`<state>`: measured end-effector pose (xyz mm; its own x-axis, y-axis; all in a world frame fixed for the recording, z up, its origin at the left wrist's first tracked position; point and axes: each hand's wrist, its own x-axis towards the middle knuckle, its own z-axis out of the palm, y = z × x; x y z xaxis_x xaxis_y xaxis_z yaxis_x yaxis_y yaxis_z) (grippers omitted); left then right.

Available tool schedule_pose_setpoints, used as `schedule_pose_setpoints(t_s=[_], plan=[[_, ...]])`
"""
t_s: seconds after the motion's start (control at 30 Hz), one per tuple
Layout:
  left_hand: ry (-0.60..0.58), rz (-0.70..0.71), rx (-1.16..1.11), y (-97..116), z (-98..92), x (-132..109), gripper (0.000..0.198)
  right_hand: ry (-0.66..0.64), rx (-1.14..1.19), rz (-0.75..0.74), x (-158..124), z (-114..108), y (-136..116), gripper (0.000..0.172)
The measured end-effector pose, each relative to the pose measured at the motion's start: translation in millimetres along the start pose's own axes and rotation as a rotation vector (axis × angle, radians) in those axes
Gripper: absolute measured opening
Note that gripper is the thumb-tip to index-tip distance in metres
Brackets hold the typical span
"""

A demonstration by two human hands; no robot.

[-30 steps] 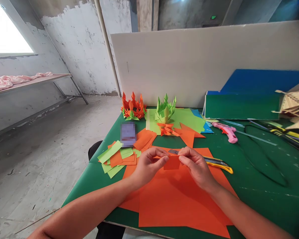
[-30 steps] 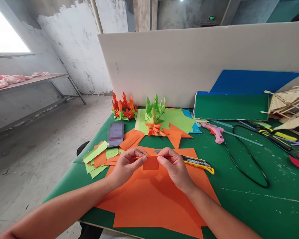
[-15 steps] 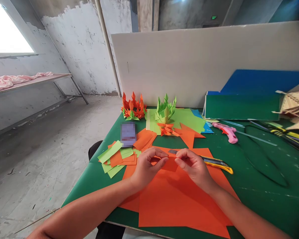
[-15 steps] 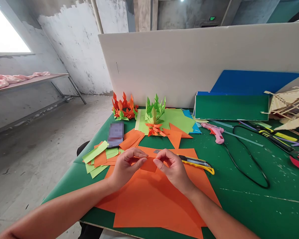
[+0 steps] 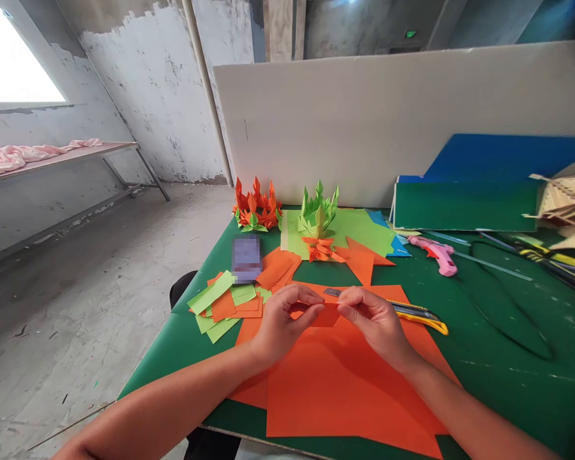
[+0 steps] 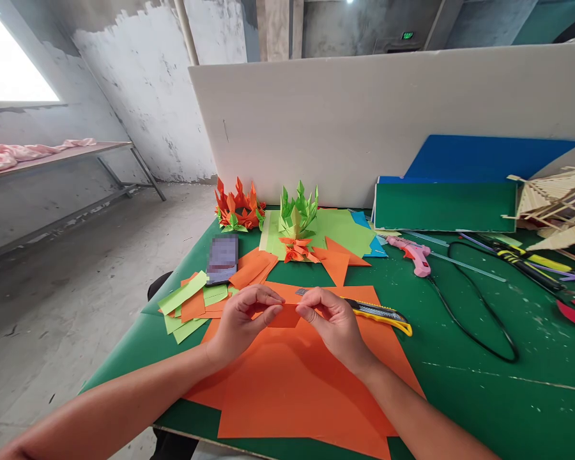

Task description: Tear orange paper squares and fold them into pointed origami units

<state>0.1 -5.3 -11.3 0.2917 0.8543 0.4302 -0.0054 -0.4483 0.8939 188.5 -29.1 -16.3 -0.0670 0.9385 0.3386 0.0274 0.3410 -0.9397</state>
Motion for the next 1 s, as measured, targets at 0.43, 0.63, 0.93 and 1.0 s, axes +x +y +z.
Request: schedule_pose_setpoints(t_s=[0.43, 0.63, 0.93, 1.0], plan=[[-0.044, -0.063, -0.009, 5.2, 0.4, -0.3, 0.011, -0.01, -0.023, 0.062, -0.7, 0.0, -0.2, 0.026], [-0.044, -0.167, -0.105, 2.9, 1.0, 1.4, 0.023, -0.005, -0.052, 0.107, -0.1, -0.3, 0.1, 0.027], [-0.028, -0.273, -0.276, -3.0, 1.7, 2.5, 0.026, -0.028, -0.104, 0.163, 0.5, 1.5, 1.6, 0.037], [-0.033, -0.286, -0.274, -2.9, 2.5, 1.9, 0.026, -0.004, -0.13, 0.139, -0.3, 2.5, 1.3, 0.038]])
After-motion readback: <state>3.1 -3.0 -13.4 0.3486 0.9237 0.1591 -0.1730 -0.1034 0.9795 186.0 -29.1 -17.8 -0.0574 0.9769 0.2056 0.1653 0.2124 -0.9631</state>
